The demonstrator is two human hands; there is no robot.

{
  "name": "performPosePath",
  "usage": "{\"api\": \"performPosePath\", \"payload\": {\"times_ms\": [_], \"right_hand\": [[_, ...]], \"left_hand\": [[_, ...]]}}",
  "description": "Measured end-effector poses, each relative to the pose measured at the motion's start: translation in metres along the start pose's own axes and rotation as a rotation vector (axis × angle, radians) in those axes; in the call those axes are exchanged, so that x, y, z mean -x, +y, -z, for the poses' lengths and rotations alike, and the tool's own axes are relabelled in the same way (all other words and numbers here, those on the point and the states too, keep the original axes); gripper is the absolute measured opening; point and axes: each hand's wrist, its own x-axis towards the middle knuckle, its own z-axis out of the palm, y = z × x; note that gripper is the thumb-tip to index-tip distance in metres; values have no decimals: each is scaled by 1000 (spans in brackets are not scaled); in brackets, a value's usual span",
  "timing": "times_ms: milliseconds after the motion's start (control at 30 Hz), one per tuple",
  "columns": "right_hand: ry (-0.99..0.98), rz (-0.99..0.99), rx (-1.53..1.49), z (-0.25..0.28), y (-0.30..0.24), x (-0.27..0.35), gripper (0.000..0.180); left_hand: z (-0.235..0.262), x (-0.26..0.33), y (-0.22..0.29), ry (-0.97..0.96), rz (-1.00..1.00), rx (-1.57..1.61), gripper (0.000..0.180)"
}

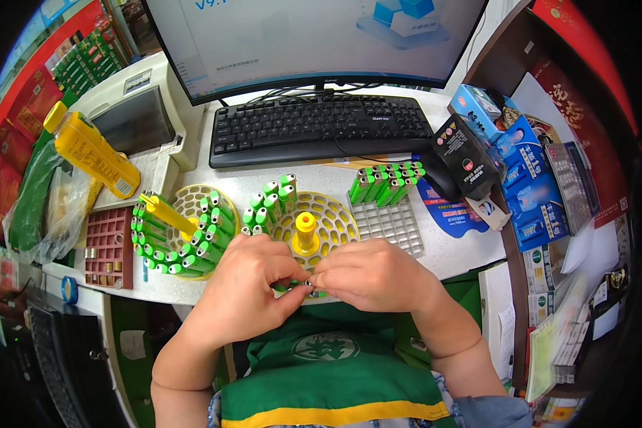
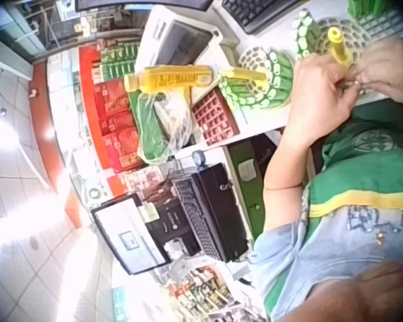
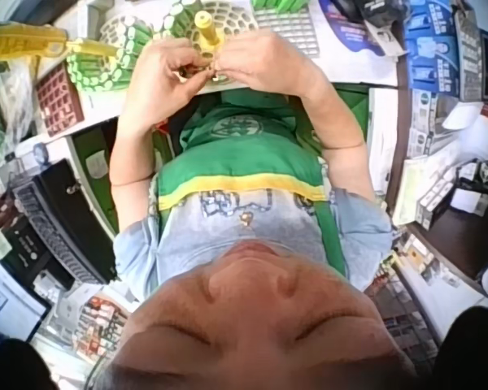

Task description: The person repeatedly picks up green cylindrical batteries and inserts them into a yellow circular holder with multiple slots. The person continues filling the holder until it is full, then sets it aside.

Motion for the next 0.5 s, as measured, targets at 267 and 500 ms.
{"api": "performPosePath", "payload": {"times_ms": [267,500], "right_hand": [[7,-32,44,1,-2,1,10],[-76,-31,30,0,-3,-5,4]], "left_hand": [[-7,-1,-4,75,-23,-15,17],[-3,6,-3,37,69,-43,18]]}}
